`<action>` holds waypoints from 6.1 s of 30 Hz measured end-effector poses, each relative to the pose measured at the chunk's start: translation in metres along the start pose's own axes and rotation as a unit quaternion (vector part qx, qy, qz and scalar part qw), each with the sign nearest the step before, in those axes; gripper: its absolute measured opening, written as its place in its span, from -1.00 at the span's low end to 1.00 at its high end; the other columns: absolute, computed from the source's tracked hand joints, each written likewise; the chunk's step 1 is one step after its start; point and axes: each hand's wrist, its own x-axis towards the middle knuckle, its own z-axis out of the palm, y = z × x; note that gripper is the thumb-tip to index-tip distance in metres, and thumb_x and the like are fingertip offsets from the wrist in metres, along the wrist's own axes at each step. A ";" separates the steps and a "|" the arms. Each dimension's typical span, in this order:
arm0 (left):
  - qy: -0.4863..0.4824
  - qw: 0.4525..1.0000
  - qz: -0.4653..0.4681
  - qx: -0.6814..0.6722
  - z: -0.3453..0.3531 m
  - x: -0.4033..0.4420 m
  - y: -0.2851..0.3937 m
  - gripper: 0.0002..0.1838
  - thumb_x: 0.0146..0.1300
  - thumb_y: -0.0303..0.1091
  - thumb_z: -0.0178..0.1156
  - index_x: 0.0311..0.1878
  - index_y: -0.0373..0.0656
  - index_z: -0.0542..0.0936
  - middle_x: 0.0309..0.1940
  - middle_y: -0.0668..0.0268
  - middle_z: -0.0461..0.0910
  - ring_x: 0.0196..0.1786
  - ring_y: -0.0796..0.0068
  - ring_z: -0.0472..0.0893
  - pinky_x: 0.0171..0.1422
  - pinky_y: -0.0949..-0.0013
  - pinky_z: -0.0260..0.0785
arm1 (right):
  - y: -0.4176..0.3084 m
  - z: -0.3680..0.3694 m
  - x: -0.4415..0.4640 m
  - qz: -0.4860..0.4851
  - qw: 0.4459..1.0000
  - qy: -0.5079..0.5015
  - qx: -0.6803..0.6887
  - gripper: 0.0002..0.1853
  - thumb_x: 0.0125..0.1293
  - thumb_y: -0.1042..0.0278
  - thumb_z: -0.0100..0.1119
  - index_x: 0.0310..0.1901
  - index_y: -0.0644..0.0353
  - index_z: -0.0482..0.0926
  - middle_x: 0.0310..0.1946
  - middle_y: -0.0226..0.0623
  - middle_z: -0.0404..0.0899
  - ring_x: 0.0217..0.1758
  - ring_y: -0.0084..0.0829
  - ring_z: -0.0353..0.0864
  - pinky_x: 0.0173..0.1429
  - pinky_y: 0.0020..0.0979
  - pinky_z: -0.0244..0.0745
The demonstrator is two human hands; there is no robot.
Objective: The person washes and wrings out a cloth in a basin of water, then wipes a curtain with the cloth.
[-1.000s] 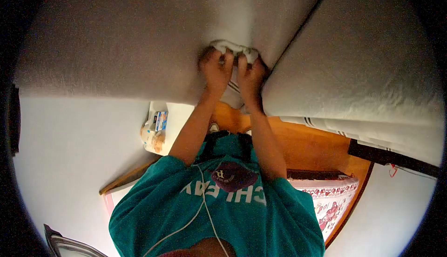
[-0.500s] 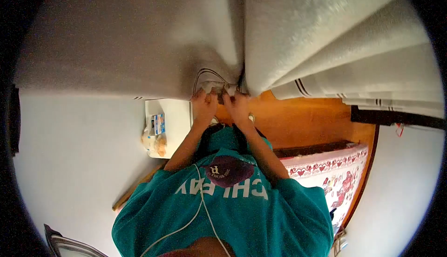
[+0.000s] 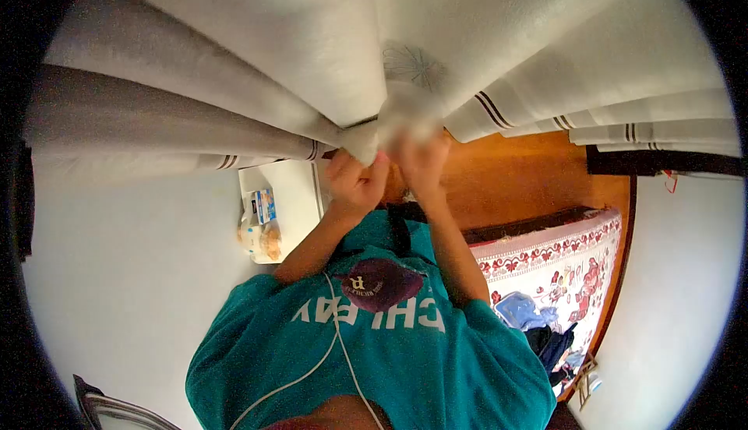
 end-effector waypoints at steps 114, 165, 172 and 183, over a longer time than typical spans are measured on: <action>-0.244 0.894 -0.311 0.211 0.429 -0.033 0.011 -0.40 0.20 -0.14 0.32 0.20 -0.29 0.41 -0.10 -0.22 0.63 -0.02 -0.19 0.63 0.06 -0.06 0.47 | 0.167 -0.322 0.167 -0.023 0.971 -0.200 -0.132 -0.27 0.08 0.05 0.53 0.19 0.33 0.49 0.26 0.24 0.28 0.29 0.23 0.24 0.37 0.06 0.19; 0.245 0.903 -0.315 0.160 -0.156 -0.033 -0.124 -0.77 -0.03 -0.45 0.32 -0.25 -0.30 0.62 -0.39 -0.12 0.61 -0.28 -0.23 0.58 -0.19 0.05 0.46 | -0.044 0.276 -0.011 -0.275 0.846 -0.457 -0.002 -0.77 0.38 0.45 -0.02 -0.30 0.48 0.54 -0.39 0.25 0.55 -0.29 0.28 0.53 -0.16 0.07 0.41; 0.283 0.887 -0.315 0.184 -0.210 -0.084 -0.176 -0.79 0.14 -0.36 0.26 -0.27 -0.35 0.59 -0.35 -0.15 0.61 -0.20 -0.30 0.55 -0.16 0.03 0.45 | -0.051 0.336 -0.059 -0.273 0.826 -0.490 -0.057 -0.74 0.26 0.48 0.09 -0.07 0.46 0.53 -0.10 0.30 0.56 -0.07 0.29 0.56 0.10 0.08 0.48; 0.329 0.891 -0.270 0.161 -0.275 -0.094 -0.196 -0.65 0.24 -0.48 0.19 0.10 -0.38 0.55 -0.30 -0.05 0.67 -0.28 0.18 0.65 -0.13 0.22 0.46 | -0.063 0.306 -0.034 -0.142 0.856 -0.485 0.110 -0.13 0.16 0.19 0.48 0.36 0.44 0.20 0.28 0.28 0.23 0.27 0.17 0.34 0.37 -0.05 0.27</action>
